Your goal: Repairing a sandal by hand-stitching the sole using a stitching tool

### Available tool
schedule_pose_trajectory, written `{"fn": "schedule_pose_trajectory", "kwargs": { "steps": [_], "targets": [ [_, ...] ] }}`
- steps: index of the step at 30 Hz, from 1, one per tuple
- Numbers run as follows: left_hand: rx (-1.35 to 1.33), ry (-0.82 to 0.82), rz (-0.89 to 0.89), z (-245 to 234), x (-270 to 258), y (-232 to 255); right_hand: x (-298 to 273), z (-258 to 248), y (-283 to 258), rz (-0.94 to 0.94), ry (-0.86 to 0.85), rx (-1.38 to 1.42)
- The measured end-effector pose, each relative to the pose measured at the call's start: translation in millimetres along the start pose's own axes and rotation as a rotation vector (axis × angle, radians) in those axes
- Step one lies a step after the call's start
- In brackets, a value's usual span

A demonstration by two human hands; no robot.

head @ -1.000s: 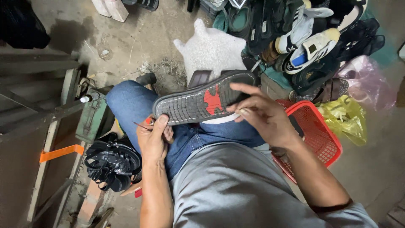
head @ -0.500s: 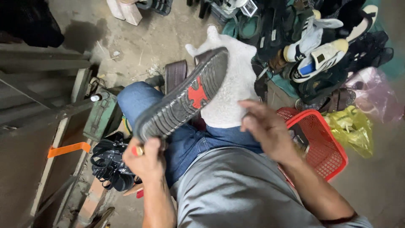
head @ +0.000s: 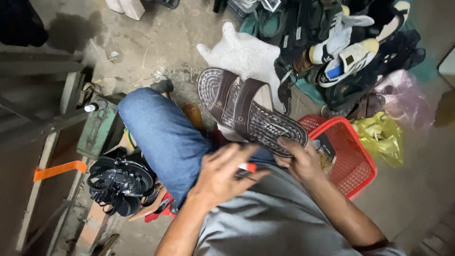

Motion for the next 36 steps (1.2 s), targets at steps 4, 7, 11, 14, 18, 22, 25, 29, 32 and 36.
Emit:
{"fn": "schedule_pose_trajectory", "kwargs": {
  "steps": [4,7,11,14,18,22,25,29,32,36],
  "targets": [
    [-0.015,0.198,-0.335,-33.4,-13.4,-39.7,5.1,15.0,-17.8,-0.019,0.062,0.012],
    [0.033,0.244,-0.409,-43.9,-19.2,-57.7,14.2,13.3,-25.9,-0.010,0.143,-0.004],
    [-0.047,0.255,-0.402,-39.2,-5.0,-55.6,23.0,20.6,-31.7,0.002,0.138,0.028],
    [-0.044,0.237,-0.420,-34.2,0.4,-56.9,28.8,16.9,-28.7,0.036,0.160,0.075],
    [-0.042,0.250,-0.521,-43.8,-11.7,-68.6,37.3,5.5,-27.1,0.089,0.211,0.139],
    [0.024,0.336,-0.652,-73.0,-40.6,-88.4,44.2,1.7,-27.3,0.136,0.237,0.160],
    [0.189,0.568,-0.706,-117.7,-65.1,-92.5,44.1,2.0,-29.5,0.145,0.261,0.121],
    [0.381,0.791,-0.739,-183.1,-123.6,-120.1,41.6,4.8,-25.1,0.175,0.245,0.057],
    [0.425,1.034,-0.766,-212.9,-192.0,-163.8,43.2,-4.3,-20.6,0.094,0.177,-0.048],
    [-0.054,1.342,-0.968,-203.8,-231.6,-198.9,42.9,13.6,-29.0,0.059,0.198,-0.107]
  ]
}}
Point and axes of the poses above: each hand's wrist, its own x-axis towards the middle knuckle, its own z-axis out of the palm, y = z × x, the point moved 6 cm from there along x, towards the middle knuckle, and after that the axes turned 2 degrees about -y, right-handed, at the moved point
